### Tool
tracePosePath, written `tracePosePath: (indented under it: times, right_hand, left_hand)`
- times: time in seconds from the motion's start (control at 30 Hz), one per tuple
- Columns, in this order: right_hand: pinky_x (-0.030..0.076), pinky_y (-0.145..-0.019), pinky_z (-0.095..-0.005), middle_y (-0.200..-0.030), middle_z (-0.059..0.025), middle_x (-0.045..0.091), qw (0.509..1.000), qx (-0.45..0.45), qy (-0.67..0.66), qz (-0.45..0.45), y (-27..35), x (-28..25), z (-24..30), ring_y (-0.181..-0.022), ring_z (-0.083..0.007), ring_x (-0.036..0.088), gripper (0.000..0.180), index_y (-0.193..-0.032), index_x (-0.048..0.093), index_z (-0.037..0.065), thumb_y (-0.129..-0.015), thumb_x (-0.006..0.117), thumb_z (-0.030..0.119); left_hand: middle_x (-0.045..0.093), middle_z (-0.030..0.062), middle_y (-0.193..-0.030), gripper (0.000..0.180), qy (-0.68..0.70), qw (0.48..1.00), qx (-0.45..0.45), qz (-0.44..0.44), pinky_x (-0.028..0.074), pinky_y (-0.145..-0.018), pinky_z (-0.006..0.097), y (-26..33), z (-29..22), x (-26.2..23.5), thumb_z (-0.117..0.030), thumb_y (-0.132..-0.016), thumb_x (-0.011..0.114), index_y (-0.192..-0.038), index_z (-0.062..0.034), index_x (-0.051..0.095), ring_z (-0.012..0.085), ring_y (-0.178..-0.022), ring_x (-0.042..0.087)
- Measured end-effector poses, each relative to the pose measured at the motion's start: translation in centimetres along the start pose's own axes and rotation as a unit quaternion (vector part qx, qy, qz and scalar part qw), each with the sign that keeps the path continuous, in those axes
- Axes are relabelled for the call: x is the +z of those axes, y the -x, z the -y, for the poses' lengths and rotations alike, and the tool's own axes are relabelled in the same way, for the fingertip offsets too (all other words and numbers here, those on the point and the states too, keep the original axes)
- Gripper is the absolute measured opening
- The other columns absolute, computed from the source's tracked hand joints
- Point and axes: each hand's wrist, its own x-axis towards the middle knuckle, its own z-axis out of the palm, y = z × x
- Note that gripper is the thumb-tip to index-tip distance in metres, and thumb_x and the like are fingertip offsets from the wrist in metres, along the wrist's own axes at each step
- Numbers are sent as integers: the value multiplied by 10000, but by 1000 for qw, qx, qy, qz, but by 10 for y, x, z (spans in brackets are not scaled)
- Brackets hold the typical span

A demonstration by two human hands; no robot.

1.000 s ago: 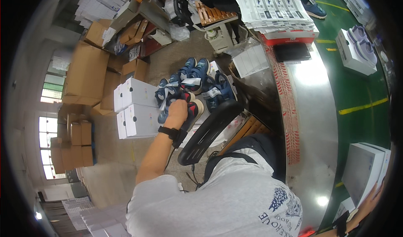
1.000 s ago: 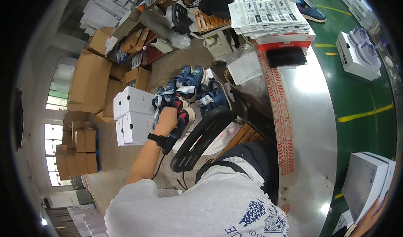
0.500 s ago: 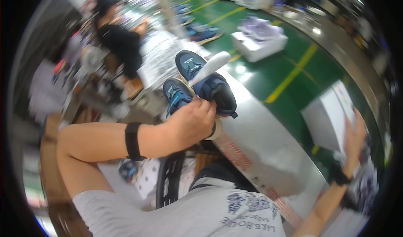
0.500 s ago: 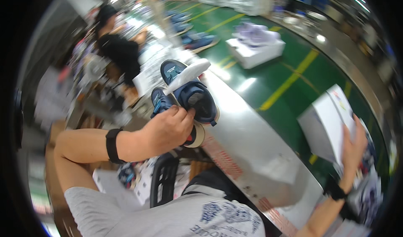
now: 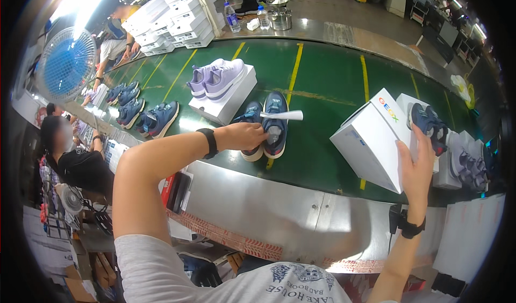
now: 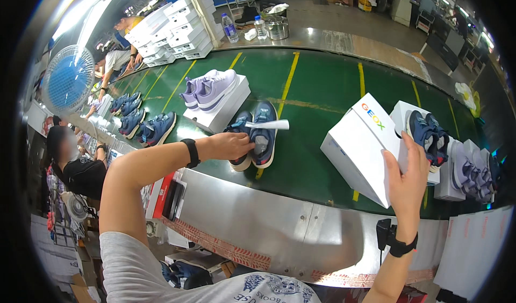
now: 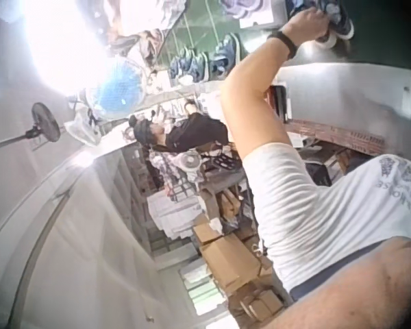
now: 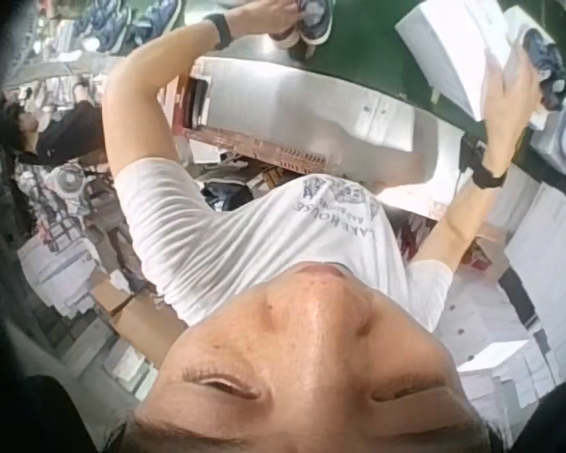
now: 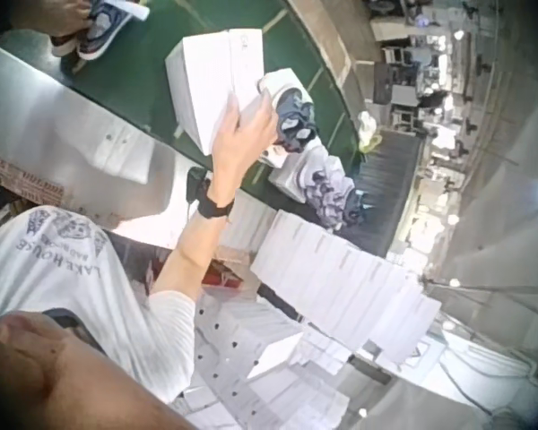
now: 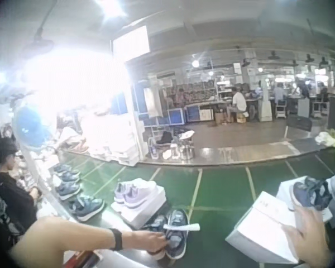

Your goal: Inspecting shoes on a factory line, applying tags/stickers to boxes, and stacking boxed shoes.

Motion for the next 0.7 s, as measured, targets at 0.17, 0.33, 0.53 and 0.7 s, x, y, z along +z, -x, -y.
tracePosePath:
  times: [0.17, 0.33, 0.53, 0.7]
  right_hand:
    - [384, -1075, -416, -1343, -152, 598, 999, 26, 7, 32, -13, 1, 5, -1233, -341, 535, 480, -1367, 573, 45, -925, 697, 185]
    - [366, -1095, -407, -1355, -145, 596, 997, 35, 36, 62, -21, 6, 14, -1260, -328, 525, 478, -1371, 576, 45, -920, 687, 159]
    - [352, -1107, -410, -1371, -146, 582, 994, 10, 66, 82, -29, 15, 30, -1276, -324, 511, 477, -1383, 567, 53, -938, 663, 195]
    - [350, -1107, -409, -1377, -145, 574, 994, 22, 50, 90, -29, 9, 30, -1274, -331, 508, 478, -1385, 566, 56, -937, 661, 193]
  left_hand:
    - [659, 127, -1232, 385, 101, 991, -81, 29, 516, -957, 322, 21, -22, 34, -158, -811, 647, -1136, 38, 715, 246, -1033, 642]
    - [649, 129, -1105, 250, 186, 965, -96, -157, 526, -930, 392, 44, -63, -1, -73, -788, 627, -1011, 4, 710, 275, -1035, 642]
    - [668, 187, -879, 148, 329, 737, -534, -253, 534, -707, 412, 89, -20, 31, -62, -917, 605, -1002, -22, 719, 360, -783, 663]
    - [726, 97, -940, 549, 674, 389, -628, 15, 580, -763, 326, 77, 36, 50, -492, -950, 660, -1085, 36, 723, 187, -824, 676]
